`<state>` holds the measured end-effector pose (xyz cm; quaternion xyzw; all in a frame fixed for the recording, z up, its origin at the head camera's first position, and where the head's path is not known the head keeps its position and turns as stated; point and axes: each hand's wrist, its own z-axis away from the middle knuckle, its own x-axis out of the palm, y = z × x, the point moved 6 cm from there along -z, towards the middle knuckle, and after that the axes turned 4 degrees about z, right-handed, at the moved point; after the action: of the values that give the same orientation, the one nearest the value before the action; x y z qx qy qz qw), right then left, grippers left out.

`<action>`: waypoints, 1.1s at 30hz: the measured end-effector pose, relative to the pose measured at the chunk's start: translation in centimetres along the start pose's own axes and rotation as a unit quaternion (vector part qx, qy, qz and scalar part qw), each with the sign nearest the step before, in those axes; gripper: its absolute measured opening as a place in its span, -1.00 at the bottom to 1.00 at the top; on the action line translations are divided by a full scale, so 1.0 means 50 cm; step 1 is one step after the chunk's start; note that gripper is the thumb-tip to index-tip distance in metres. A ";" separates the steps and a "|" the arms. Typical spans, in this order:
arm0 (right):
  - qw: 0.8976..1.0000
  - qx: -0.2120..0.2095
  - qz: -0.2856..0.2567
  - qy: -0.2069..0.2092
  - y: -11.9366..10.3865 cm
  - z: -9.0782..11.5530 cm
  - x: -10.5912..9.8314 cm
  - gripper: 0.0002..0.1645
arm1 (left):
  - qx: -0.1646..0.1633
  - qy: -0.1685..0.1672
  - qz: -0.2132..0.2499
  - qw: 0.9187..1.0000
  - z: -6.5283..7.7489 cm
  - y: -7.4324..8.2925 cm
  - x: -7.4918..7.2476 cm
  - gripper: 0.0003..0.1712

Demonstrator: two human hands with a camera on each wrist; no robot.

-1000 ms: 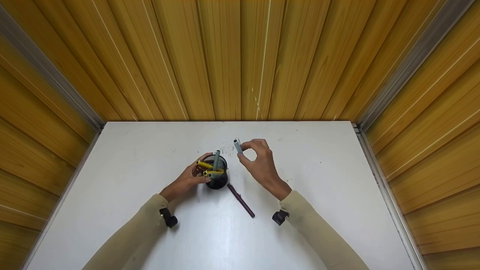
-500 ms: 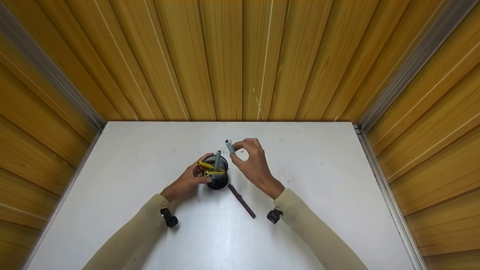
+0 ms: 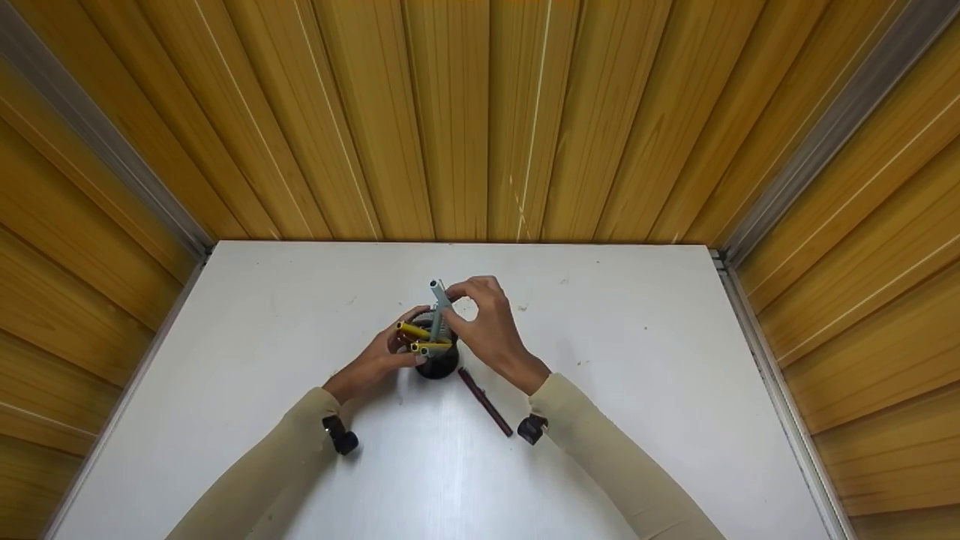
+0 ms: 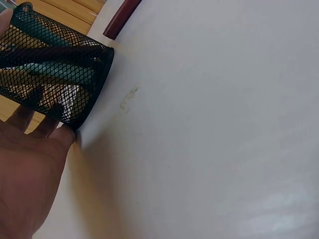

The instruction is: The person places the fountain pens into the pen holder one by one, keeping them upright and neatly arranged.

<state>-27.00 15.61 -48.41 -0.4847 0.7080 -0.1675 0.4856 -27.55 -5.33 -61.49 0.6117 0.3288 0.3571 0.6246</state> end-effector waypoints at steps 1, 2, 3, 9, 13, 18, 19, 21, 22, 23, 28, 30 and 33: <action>1.000 0.000 -0.001 -0.002 -0.002 -0.001 0.002 -0.77 | -0.001 0.001 -0.002 1.000 0.000 0.000 0.000 0.02; 1.000 0.000 -0.002 -0.002 -0.003 -0.002 0.004 -0.77 | -0.001 0.001 -0.004 1.000 0.000 -0.001 0.001 0.01; 1.000 0.000 -0.004 -0.002 -0.005 -0.003 0.005 -0.76 | -0.001 0.001 -0.005 1.000 -0.001 -0.001 0.001 0.01; 1.000 0.000 -0.019 -0.003 -0.012 -0.006 0.011 -0.75 | 0.003 0.002 -0.005 1.000 -0.002 -0.003 0.002 0.00; 1.000 0.004 -0.023 -0.020 -0.004 0.004 0.025 -0.78 | 0.005 -0.003 0.008 1.000 -0.002 -0.002 0.005 0.00; 0.998 0.013 -0.033 -0.042 0.010 0.021 0.044 -0.79 | 0.007 -0.003 0.005 1.000 -0.002 0.000 0.006 0.01; 0.998 0.013 -0.035 -0.045 0.012 0.024 0.047 -0.78 | 0.006 -0.002 0.003 1.000 -0.001 0.001 0.006 0.01; 0.998 0.015 -0.037 -0.051 0.017 0.029 0.054 -0.77 | 0.006 -0.001 0.000 1.000 -0.002 0.002 0.006 0.02; 0.998 0.015 -0.037 -0.054 0.019 0.031 0.057 -0.76 | 0.005 0.000 -0.002 1.000 -0.002 0.003 0.006 0.03; 0.998 0.015 -0.036 -0.057 0.021 0.033 0.060 -0.75 | 0.003 0.001 -0.005 1.000 -0.002 0.003 0.005 0.03; 0.996 0.020 -0.025 -0.080 0.030 0.035 0.070 -0.74 | 0.004 -0.003 -0.008 1.000 -0.002 0.002 0.004 0.03; 0.996 0.025 -0.023 -0.084 0.032 0.035 0.068 -0.75 | 0.006 -0.006 -0.002 1.000 -0.003 0.000 0.002 0.02; 0.996 0.031 -0.023 -0.084 0.035 0.036 0.061 -0.76 | 0.007 -0.005 0.002 1.000 -0.002 -0.001 -0.001 0.02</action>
<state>-26.56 14.28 -52.08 -0.4979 0.6483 -0.1590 0.5537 -27.65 -5.31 -61.54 0.6185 0.3269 0.3528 0.6214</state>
